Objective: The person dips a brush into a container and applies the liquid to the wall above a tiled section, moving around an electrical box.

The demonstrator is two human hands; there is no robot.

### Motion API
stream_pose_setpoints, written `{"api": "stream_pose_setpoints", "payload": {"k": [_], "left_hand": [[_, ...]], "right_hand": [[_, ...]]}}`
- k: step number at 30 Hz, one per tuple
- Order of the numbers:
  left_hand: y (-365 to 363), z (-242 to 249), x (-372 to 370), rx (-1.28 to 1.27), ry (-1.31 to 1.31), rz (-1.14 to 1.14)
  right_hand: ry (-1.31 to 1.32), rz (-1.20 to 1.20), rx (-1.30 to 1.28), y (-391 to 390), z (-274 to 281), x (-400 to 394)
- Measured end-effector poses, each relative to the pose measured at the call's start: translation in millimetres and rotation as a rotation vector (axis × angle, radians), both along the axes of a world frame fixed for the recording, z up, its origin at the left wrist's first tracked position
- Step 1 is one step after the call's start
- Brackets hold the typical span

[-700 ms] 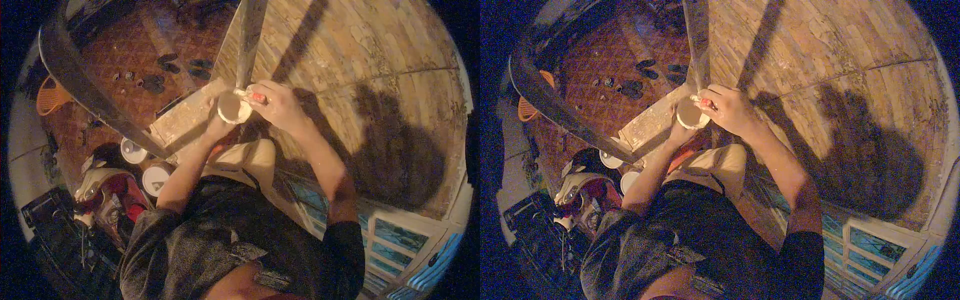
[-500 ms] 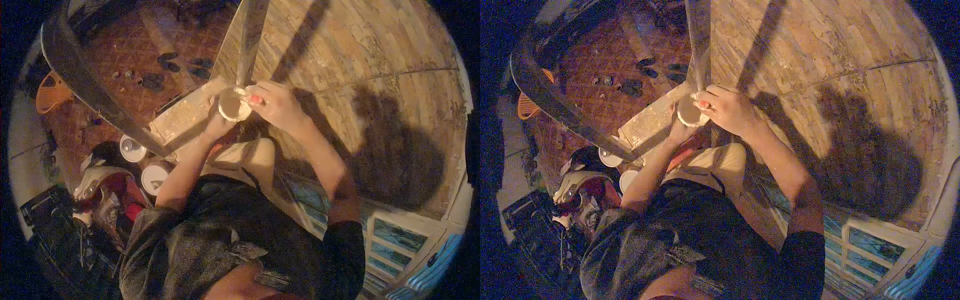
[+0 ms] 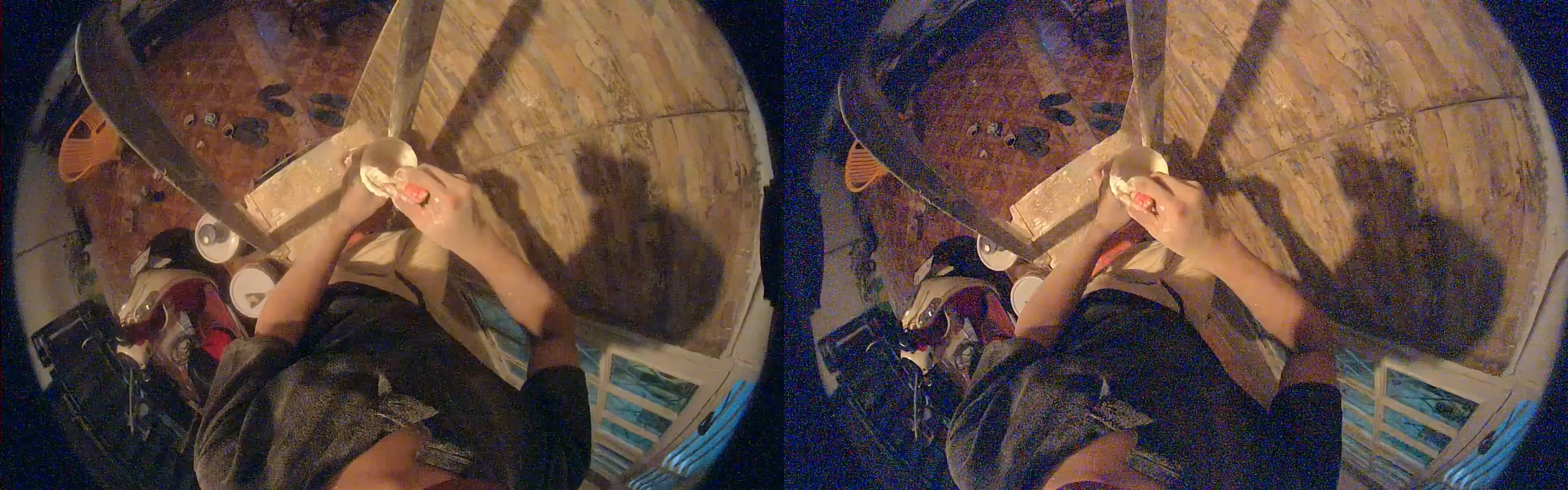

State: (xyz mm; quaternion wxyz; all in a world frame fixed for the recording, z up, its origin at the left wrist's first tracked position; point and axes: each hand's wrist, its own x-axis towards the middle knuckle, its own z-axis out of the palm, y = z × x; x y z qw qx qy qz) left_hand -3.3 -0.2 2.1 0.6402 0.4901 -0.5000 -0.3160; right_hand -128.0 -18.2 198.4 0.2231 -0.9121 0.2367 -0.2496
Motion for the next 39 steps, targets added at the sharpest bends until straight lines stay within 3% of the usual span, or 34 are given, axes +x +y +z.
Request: {"api": "stream_pose_setpoints", "payload": {"k": [4, 6, 8, 9, 10, 12, 14, 15, 17, 18, 20, 21, 23, 26, 30, 32, 33, 35, 39], "left_hand": [[1, -19, -1, 0.09, -0.006, -0.136], [8, -16, 0, 0.242, -0.168, -0.214], [2, -18, 2, -0.154, -0.988, 0.086], [-7, -37, 2, -0.292, -0.874, 0.124], [-8, -21, 4, -0.358, -0.912, 0.145], [-3, -17, 0, -0.205, -1.227, 0.283], [6, -11, -7, -0.132, -0.276, 0.035], [4, -33, -4, -0.15, -0.846, 0.132], [-2, -28, 1, -0.183, -1.596, 0.384], [-2, -46, 1, -0.113, -1.185, 0.239], [-10, -82, 1, -0.02, -0.302, -0.086], [-18, -98, 2, 0.05, 0.179, -0.224], [11, -28, 6, 0.125, 0.005, -0.161], [24, 9, 6, 0.099, -0.071, -0.089], [10, -64, 21, 0.184, -0.223, -0.135], [7, -73, 23, 0.216, -0.278, -0.109], [7, -66, 22, 0.234, -0.276, -0.101], [16, -47, 18, 0.285, -0.149, -0.107], [15, -38, 16, 0.178, -0.301, -0.037]], "right_hand": [[-0.164, -0.187, 0.189, 2, -9, 7], [-0.175, -0.281, 0.203, 1, -15, 6], [-0.202, -0.232, 0.427, -12, -23, 2], [-0.173, -0.262, 0.495, -11, -12, 1], [-0.146, -0.29, 0.558, -13, -3, 1], [-0.177, -0.221, 0.583, -24, -14, -7], [-0.133, -0.235, 0.472, -22, 7, -12], [-0.141, -0.264, 0.421, -22, 23, -19], [-0.253, -0.282, 0.265, -28, 48, -29], [-0.305, -0.291, 0.19, -30, 60, -35], [-0.372, -0.337, 0.274, -40, 93, -50], [-0.395, -0.314, 0.201, -36, 131, -56], [-0.392, -0.365, -0.033, -44, 179, -69], [-0.513, -0.256, -0.11, -45, 253, -76], [-0.567, -0.336, -0.215, -57, 286, -98], [-0.409, -0.511, -0.435, -43, 305, -107], [-0.325, -0.597, -0.543, -33, 317, -111], [-0.331, -0.522, -0.603, -20, 336, -124], [-0.428, -0.445, -0.775, -3, 377, -149]]}}
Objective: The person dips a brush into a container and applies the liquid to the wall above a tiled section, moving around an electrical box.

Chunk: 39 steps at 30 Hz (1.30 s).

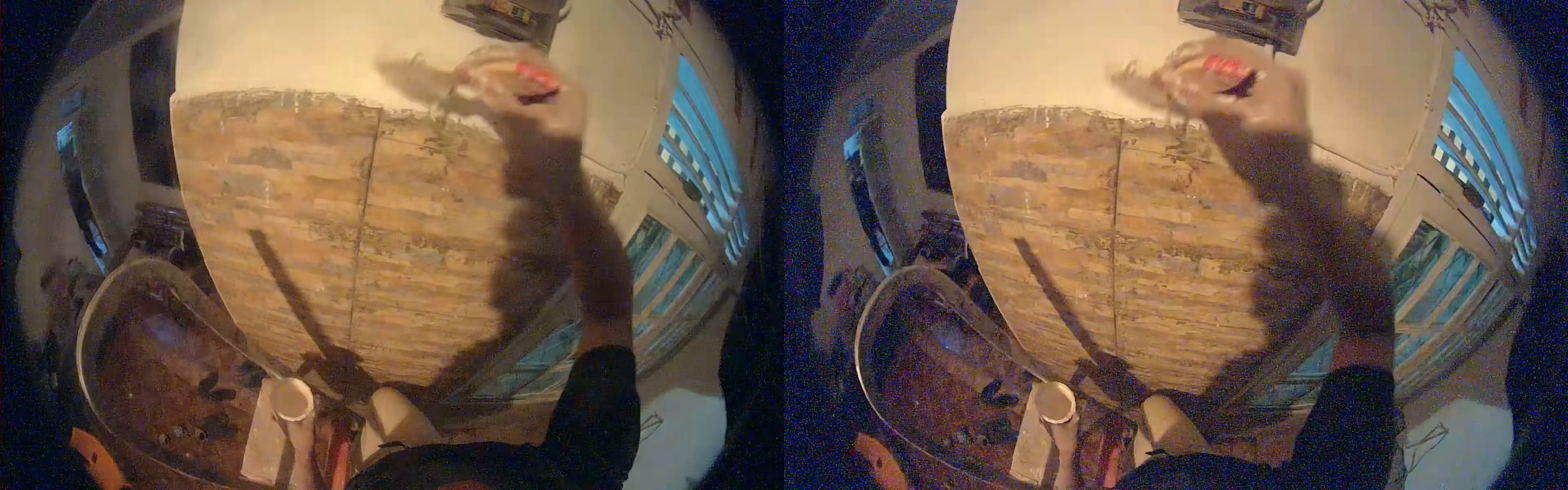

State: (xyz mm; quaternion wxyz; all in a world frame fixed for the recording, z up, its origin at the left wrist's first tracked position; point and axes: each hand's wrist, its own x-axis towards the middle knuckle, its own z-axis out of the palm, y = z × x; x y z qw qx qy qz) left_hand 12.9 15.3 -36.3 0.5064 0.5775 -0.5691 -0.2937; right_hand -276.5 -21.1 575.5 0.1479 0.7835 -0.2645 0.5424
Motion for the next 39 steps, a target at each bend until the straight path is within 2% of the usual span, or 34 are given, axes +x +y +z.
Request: {"api": "stream_pose_setpoints", "payload": {"k": [2, 3, 4, 7, 8, 10, 11, 13, 14, 15, 17, 19, 21, 23, 25, 28, 31, 35, 38, 39], "left_hand": [[-6, -38, 9, 0.003, -0.052, -0.055], [-5, -33, 5, 0.021, -0.003, -0.026], [-2, -17, 0, 0.041, 0.043, 0.004], [1, -14, -2, 0.084, 0.176, 0.001], [0, -17, -2, 0.093, 0.219, -0.015], [-4, -30, 5, 0.067, 0.06, -0.022], [-6, -39, 7, 0.053, -0.016, -0.025], [-9, -53, 8, 0.01, 0.019, -0.009], [-10, -60, 10, -0.013, 0.037, -0.001], [-8, -46, 7, -0.004, 0.062, 0.0], [3, 4, -3, 0.012, 0.115, 0.003], [3, 11, -3, 0.094, 0.108, 0.009], [2, 7, -1, 0.161, 0.093, 0.005], [0, 5, 1, 0.203, 0.075, -0.001], [-1, 5, 2, 0.243, 0.056, -0.004], [-2, 4, 3, 0.295, 0.03, -0.011], [0, 11, 1, 0.275, 0.044, -0.025], [-1, 7, 1, 0.242, 0.07, -0.033], [-2, 2, 1, 0.235, 0.077, -0.03], [-2, 0, 1, 0.235, 0.078, -0.031]], "right_hand": [[0.107, -0.128, -0.244, 4, 16, -10], [0.163, -0.19, -0.364, 8, 22, -12], [0.258, -0.339, -0.34, 23, 22, -7], [0.609, -0.472, -0.575, 19, 26, -20], [0.665, -0.53, -0.504, 20, 25, -25], [0.772, -0.64, -0.358, 22, 23, -33], [0.8, -0.65, -0.368, 22, 22, -35], [0.856, -0.666, -0.389, 20, 17, -39], [0.723, -0.651, -0.188, 21, 10, -41], [0.584, -0.63, 0.01, 23, -3, -42], [0.52, -0.566, 0.015, 25, -18, -44], [0.676, -0.478, -0.365, 24, -24, -47], [0.415, -0.213, -0.122, 18, -9, -52], [0.357, -0.264, -0.118, 19, 10, -51], [0.508, -0.626, -0.347, 31, 35, -36], [0.636, -0.596, -0.4, 24, 60, -41], [0.807, -0.66, -0.362, 27, 26, -40], [0.951, -0.569, -0.148, 31, -19, -40], [0.657, -0.442, -0.049, 49, -8, -25], [0.621, -0.51, -0.135, 45, 0, -26]]}}
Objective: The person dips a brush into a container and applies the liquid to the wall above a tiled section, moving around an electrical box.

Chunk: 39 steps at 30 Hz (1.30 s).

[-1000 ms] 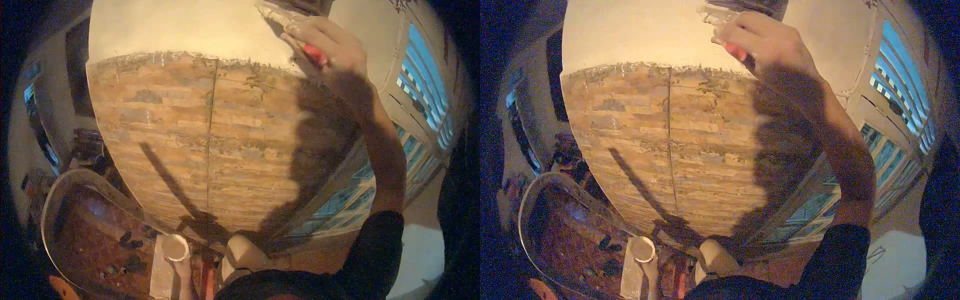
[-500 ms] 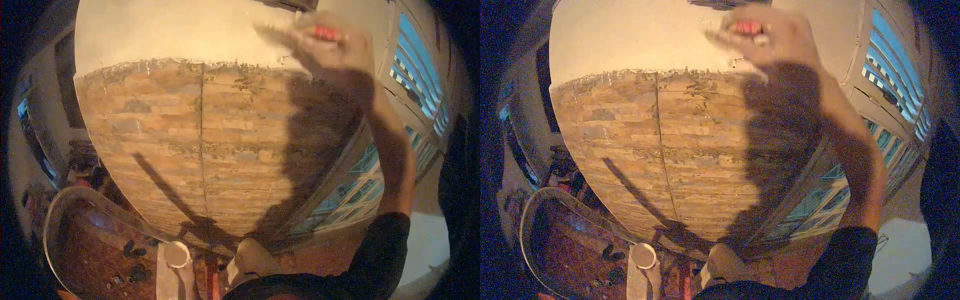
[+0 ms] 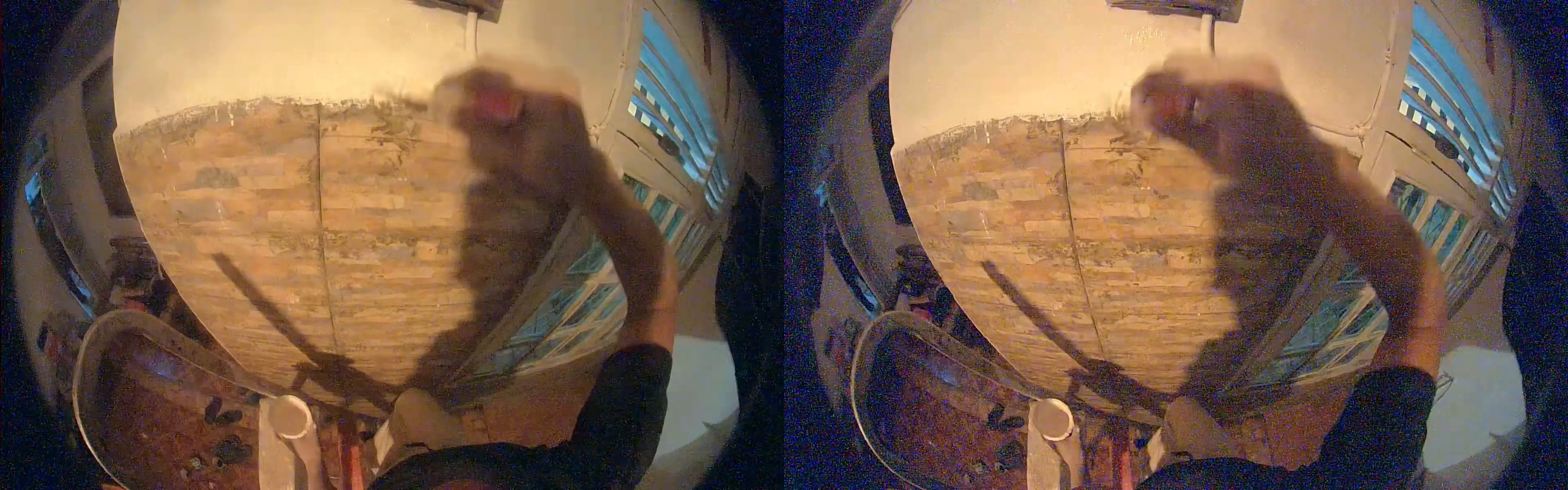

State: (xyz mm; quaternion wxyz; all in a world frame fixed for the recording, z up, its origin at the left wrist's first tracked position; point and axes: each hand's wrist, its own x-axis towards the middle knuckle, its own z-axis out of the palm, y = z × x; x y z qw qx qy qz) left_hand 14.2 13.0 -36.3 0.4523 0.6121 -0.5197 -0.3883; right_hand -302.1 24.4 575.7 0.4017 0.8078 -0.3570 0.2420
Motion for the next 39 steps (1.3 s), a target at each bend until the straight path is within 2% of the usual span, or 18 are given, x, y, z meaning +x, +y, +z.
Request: {"api": "stream_pose_setpoints", "payload": {"k": [2, 5, 8, 10, 12, 13, 15, 17, 20, 23, 26, 29, 32, 35, 36, 38, 39], "left_hand": [[1, -3, 1, -0.005, 0.004, 0.0], [-1, -5, 3, -0.008, 0.005, -0.003], [0, -9, 4, -0.014, 0.013, -0.003], [1, -10, 5, -0.016, 0.016, -0.005], [0, -11, 4, -0.014, 0.014, -0.005], [-2, -8, 5, -0.012, 0.015, -0.009], [-3, -11, 5, -0.016, 0.016, -0.006], [-5, -8, 4, -0.015, 0.019, -0.008], [-4, -12, 7, -0.012, 0.018, -0.01], [-3, -12, 7, -0.01, 0.023, -0.013], [-2, -14, 8, -0.009, 0.029, -0.012], [-1, -12, 8, -0.004, 0.028, -0.011], [-3, -10, 7, -0.004, 0.025, -0.008], [-4, -11, 7, -0.01, 0.027, 0.0], [-6, -9, 8, -0.008, 0.026, -0.006], [-5, -11, 8, -0.009, 0.029, -0.005], [-5, -10, 8, -0.01, 0.026, -0.005]], "right_hand": [[-0.036, -0.044, -0.121, -7, 27, -4], [0.094, 0.049, -0.276, -23, 67, -24], [0.148, -0.187, -0.306, -19, 39, -16], [-0.199, 0.008, 0.139, -20, 14, -15], [-0.117, 0.067, 0.249, -22, -7, -18], [0.134, 0.025, 0.132, -22, -14, -18], [0.252, -0.018, 0.03, -15, -19, -15], [-0.013, -0.018, 0.069, -1, -10, -3], [-0.427, -0.147, 0.109, -2, 23, -2], [-0.011, -0.04, -0.188, -12, 57, -23], [0.277, -0.056, -0.358, -16, 46, -27], [0.344, -0.168, -0.09, -15, 18, -29], [0.381, -0.026, -0.037, -16, -18, -27], [0.026, -0.006, 0.092, 1, -15, -16], [-0.111, 0.112, 0.137, -6, -7, -20], [-0.134, 0.104, 0.025, -16, 21, -27], [-0.02, -0.025, -0.129, -10, 38, -24]]}}
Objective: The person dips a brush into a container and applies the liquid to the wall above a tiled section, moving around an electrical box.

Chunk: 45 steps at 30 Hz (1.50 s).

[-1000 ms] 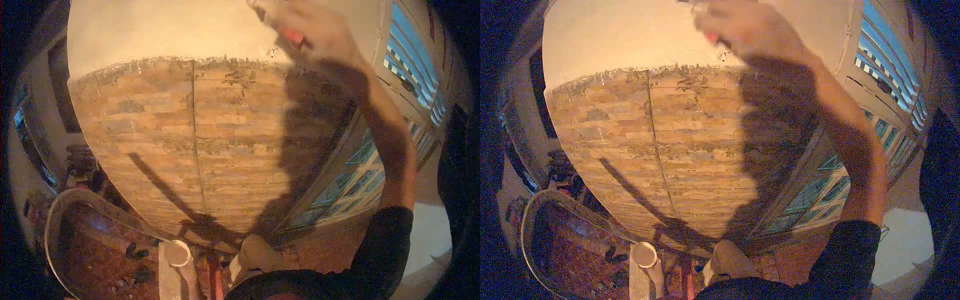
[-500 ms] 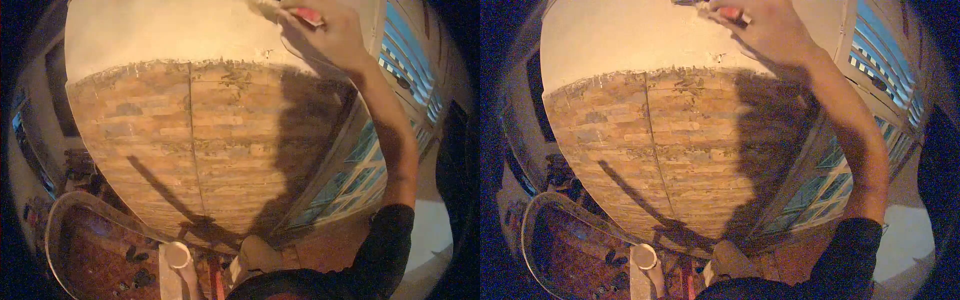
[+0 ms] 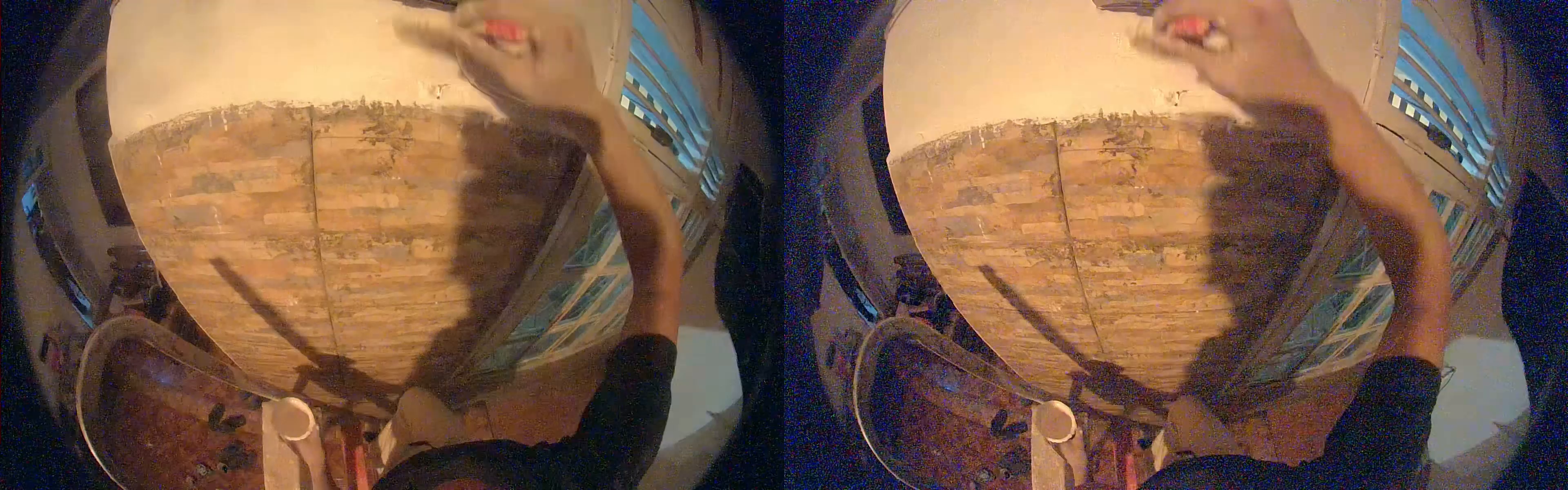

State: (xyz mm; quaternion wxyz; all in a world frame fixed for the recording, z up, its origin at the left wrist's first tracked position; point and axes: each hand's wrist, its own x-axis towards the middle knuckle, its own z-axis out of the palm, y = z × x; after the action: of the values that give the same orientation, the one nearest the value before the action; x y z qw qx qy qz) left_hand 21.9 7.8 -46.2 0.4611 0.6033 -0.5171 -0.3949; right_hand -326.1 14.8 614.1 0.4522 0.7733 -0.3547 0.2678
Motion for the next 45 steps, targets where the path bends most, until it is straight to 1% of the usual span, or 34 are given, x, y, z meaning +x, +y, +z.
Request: {"api": "stream_pose_setpoints", "payload": {"k": [1, 4, 7, 9, 10, 12, 14, 16, 18, 20, 23, 25, 27, 28, 30, 32, 34, 36, 38, 40, 43, 44, 45], "left_hand": [[0, 1, 1, -0.001, -0.002, 0.0], [1, 1, -1, 0.003, -0.003, -0.003], [5, -1, -3, 0.008, 0.001, -0.001], [5, -1, -5, 0.012, 0.008, 0.001], [2, 2, -6, 0.012, 0.005, 0.0], [2, 3, -6, 0.014, 0.004, 0.002], [1, 3, -6, 0.019, 0.002, 0.003], [1, 2, -8, 0.023, 0.004, -0.001], [1, 2, -9, 0.026, 0.002, -0.003], [1, 1, -10, 0.026, 0.005, -0.01], [2, 0, -8, 0.026, 0.0, -0.012], [1, 0, -8, 0.026, 0.007, -0.014], [1, 0, -10, 0.025, 0.012, -0.008], [1, -1, -10, 0.028, 0.008, -0.008], [0, 1, -11, 0.027, 0.01, -0.01], [-1, 1, -9, 0.029, 0.007, -0.009], [-5, 3, -10, 0.031, 0.001, -0.01], [-8, 3, -11, 0.031, 0.005, -0.015], [-10, 3, -13, 0.031, 0.005, -0.015], [-11, 4, -13, 0.03, 0.004, -0.018], [-11, 4, -13, 0.03, 0.005, -0.022], [-11, 5, -13, 0.03, 0.006, -0.026], [-11, 4, -14, 0.033, 0.008, -0.028]], "right_hand": [[0.107, -0.138, -0.15, 2, 13, 0], [0.276, 0.078, -0.189, -15, 35, 0], [0.486, -0.077, -0.195, -13, -1, -4], [0.21, 0.003, 0.101, -21, -32, -18], [0.152, -0.017, 0.108, -28, -47, -23], [0.2, -0.041, 0.088, -23, -59, -26], [0.419, -0.049, 0.03, -7, -59, -21], [-0.1, -0.039, 0.37, 6, -59, -5], [-0.149, -0.076, 0.353, 6, -51, -2], [0.286, -0.157, -0.017, -7, -30, -9], [0.402, -0.177, -0.035, -19, -46, -18], [0.379, -0.127, 0.142, -4, -54, -7], [0.285, -0.137, 0.221, 4, -48, 1], [0.194, -0.173, 0.217, 5, -44, 3], [0.176, -0.178, 0.13, -1, -35, 1], [0.322, -0.115, -0.035, -16, -25, -7], [0.395, 0.012, 0.051, -26, -46, -17], [0.47, -0.038, -0.038, -16, -68, -13], [0.302, -0.168, 0.176, 6, -52, 8], [0.023, -0.244, 0.25, 10, -37, 18], [0.298, -0.148, -0.111, -12, -13, 10], [0.247, -0.067, -0.087, -19, -28, 1], [0.289, -0.061, -0.014, -20, -37, -1]]}}
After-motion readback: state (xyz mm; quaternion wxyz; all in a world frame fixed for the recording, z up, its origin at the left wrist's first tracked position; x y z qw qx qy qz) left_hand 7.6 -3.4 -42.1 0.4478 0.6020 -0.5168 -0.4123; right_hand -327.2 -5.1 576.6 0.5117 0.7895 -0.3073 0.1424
